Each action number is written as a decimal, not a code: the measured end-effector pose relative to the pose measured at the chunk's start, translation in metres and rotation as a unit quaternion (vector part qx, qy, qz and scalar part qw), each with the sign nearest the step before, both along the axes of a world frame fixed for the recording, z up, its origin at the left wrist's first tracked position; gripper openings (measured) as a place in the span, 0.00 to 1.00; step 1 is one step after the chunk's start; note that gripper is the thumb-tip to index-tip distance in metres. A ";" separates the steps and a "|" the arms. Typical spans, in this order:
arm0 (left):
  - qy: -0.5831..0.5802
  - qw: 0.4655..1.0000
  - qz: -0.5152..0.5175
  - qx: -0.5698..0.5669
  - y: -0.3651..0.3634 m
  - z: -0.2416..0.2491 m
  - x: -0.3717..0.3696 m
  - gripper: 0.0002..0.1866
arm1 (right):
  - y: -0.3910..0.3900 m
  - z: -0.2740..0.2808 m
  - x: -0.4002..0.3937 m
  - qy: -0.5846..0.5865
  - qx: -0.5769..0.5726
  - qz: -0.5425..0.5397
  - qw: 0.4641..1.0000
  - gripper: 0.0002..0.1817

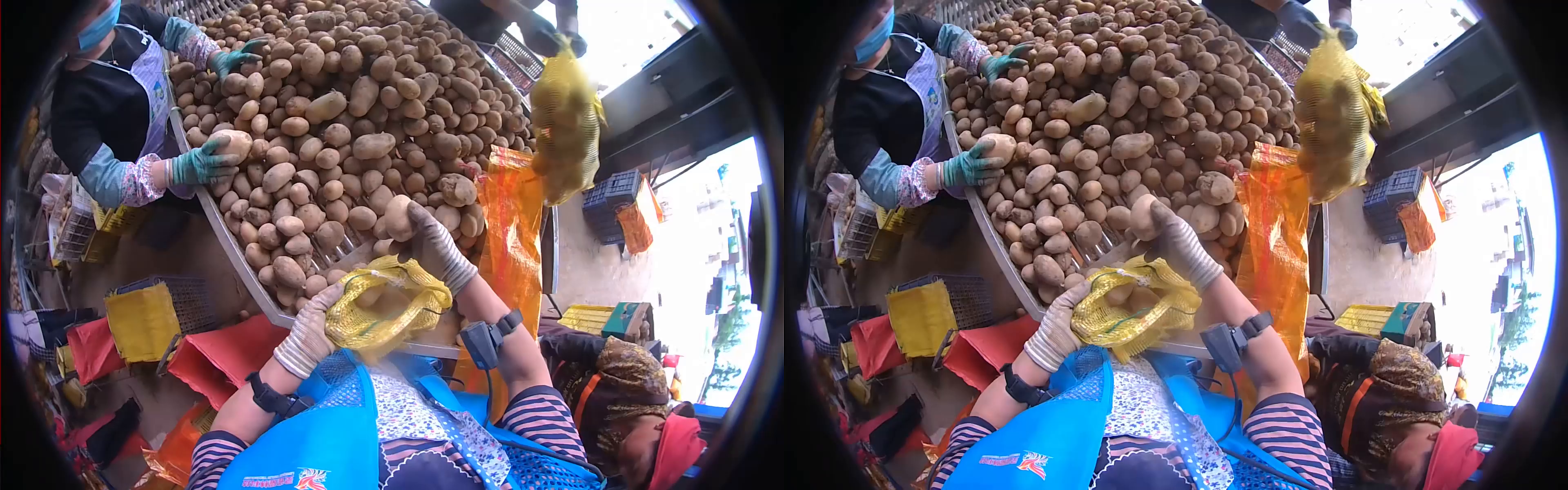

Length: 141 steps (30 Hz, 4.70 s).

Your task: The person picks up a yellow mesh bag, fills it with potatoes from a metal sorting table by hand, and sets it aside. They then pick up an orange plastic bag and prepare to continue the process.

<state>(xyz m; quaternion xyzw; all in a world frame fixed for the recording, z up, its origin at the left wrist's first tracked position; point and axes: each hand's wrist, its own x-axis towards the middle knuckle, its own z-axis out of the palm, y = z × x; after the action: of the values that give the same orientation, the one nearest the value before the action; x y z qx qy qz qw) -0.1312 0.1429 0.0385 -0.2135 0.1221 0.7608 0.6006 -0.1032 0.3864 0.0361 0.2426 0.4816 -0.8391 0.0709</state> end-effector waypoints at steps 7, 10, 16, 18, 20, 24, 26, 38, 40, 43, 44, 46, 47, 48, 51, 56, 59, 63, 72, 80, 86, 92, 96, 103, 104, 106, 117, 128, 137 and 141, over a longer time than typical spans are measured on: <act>0.059 0.993 0.002 -0.100 0.027 0.011 -0.024 0.24 | -0.044 0.020 0.065 0.203 0.539 0.143 0.805 0.26; 0.121 0.988 -0.011 -0.096 0.040 0.069 -0.026 0.21 | -0.038 0.024 0.084 0.116 0.722 0.197 0.653 0.18; 0.076 0.997 -0.012 -0.011 0.024 0.060 -0.023 0.21 | -0.004 0.062 0.068 0.047 0.351 0.134 0.926 0.12; 0.048 0.998 -0.019 -0.019 0.005 0.024 -0.026 0.22 | -0.002 0.074 0.025 -0.019 0.343 0.029 0.939 0.14; 0.012 0.999 -0.014 -0.034 -0.012 0.005 -0.027 0.22 | 0.013 0.027 -0.018 0.004 0.520 0.022 0.854 0.17; -0.044 0.998 -0.017 -0.040 -0.023 -0.010 -0.038 0.21 | 0.026 -0.055 -0.094 -0.144 0.704 0.244 0.651 0.31; -0.055 0.998 -0.021 -0.034 -0.022 -0.013 -0.046 0.20 | 0.010 -0.061 -0.116 -0.194 0.670 0.220 0.682 0.36; -0.046 0.997 -0.030 -0.049 0.002 -0.004 -0.056 0.19 | 0.020 -0.021 -0.023 0.063 -0.169 -0.155 0.971 0.28; -0.033 0.997 -0.037 -0.063 0.007 -0.001 -0.054 0.19 | 0.019 -0.015 -0.009 0.056 -0.194 -0.179 0.963 0.29; -0.014 0.997 -0.039 -0.059 0.013 0.003 -0.046 0.20 | 0.011 0.006 0.018 0.046 -0.173 -0.212 0.961 0.31; 0.001 0.998 -0.039 -0.056 0.015 0.005 -0.042 0.21 | 0.008 0.011 0.028 0.085 -0.101 -0.183 0.974 0.31; 0.029 0.997 -0.034 -0.063 0.015 0.012 -0.037 0.24 | -0.015 0.039 0.044 0.129 0.052 -0.131 0.982 0.28; 0.032 0.997 -0.026 -0.068 0.015 0.015 -0.033 0.24 | -0.025 0.044 0.050 0.133 0.046 -0.124 0.982 0.28; 0.007 0.999 -0.018 -0.040 0.014 0.018 -0.030 0.23 | -0.033 0.047 0.056 0.201 0.350 0.004 0.915 0.27; 0.003 1.000 0.003 -0.022 0.005 0.025 -0.022 0.22 | -0.039 0.031 0.062 0.182 0.606 0.195 0.749 0.27; 0.010 0.997 0.052 -0.049 -0.019 0.011 -0.011 0.22 | -0.037 0.019 0.040 0.031 0.580 0.269 0.768 0.29; -0.010 0.998 0.053 -0.027 -0.017 0.009 -0.020 0.21 | -0.033 0.019 0.026 0.084 0.597 0.334 0.725 0.28; -0.037 0.999 0.035 -0.013 -0.008 0.010 -0.025 0.22 | -0.036 0.023 0.031 0.074 0.626 0.399 0.666 0.29; 0.011 0.999 -0.039 -0.009 0.005 0.021 -0.020 0.25 | -0.043 0.007 0.075 0.024 -0.049 0.011 0.998 0.39; 0.058 0.995 -0.010 -0.076 0.001 0.013 -0.001 0.23 | -0.030 0.026 0.047 0.021 -0.240 -0.174 0.955 0.30; -0.039 0.999 0.024 0.005 -0.023 0.016 -0.002 0.19 | -0.036 0.040 -0.025 0.063 -0.085 -0.135 0.985 0.23; -0.014 0.998 -0.039 0.055 -0.041 0.003 -0.008 0.23 | -0.141 -0.018 -0.147 0.302 0.707 0.268 0.580 0.18; -0.056 0.997 -0.032 0.051 -0.049 0.000 -0.016 0.21 | -0.161 -0.058 -0.171 0.348 0.732 0.356 0.465 0.24; 0.012 0.998 -0.053 0.021 -0.057 -0.041 -0.016 0.18 | -0.081 -0.024 -0.131 0.297 0.701 0.403 0.508 0.24; 0.009 0.998 -0.056 0.026 -0.054 -0.044 -0.017 0.18 | -0.067 -0.015 -0.128 0.223 0.711 0.432 0.508 0.21; 0.008 0.997 -0.064 0.031 -0.050 -0.049 -0.023 0.19 | -0.052 -0.001 -0.136 0.146 0.709 0.406 0.557 0.14; 0.009 0.995 -0.100 0.016 -0.047 -0.046 -0.033 0.23 | -0.063 -0.054 -0.189 0.040 0.758 0.353 0.548 0.30; 0.058 0.995 -0.075 -0.040 -0.045 -0.032 -0.031 0.18 | 0.047 -0.009 -0.014 0.012 0.772 0.041 0.634 0.43; 0.062 0.991 0.021 -0.116 -0.042 -0.024 -0.008 0.15 | 0.114 -0.016 -0.007 -0.046 0.742 0.209 0.635 0.44; 0.160 0.973 0.054 -0.156 -0.039 -0.004 -0.007 0.14 | 0.124 -0.033 -0.026 -0.006 0.692 0.148 0.706 0.45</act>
<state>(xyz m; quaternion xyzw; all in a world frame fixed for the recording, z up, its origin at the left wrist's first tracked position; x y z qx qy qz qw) -0.1380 0.1042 0.0343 -0.1869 0.3219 0.7880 0.4904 -0.1295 0.5100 0.0033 0.1542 0.9565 -0.2473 0.0092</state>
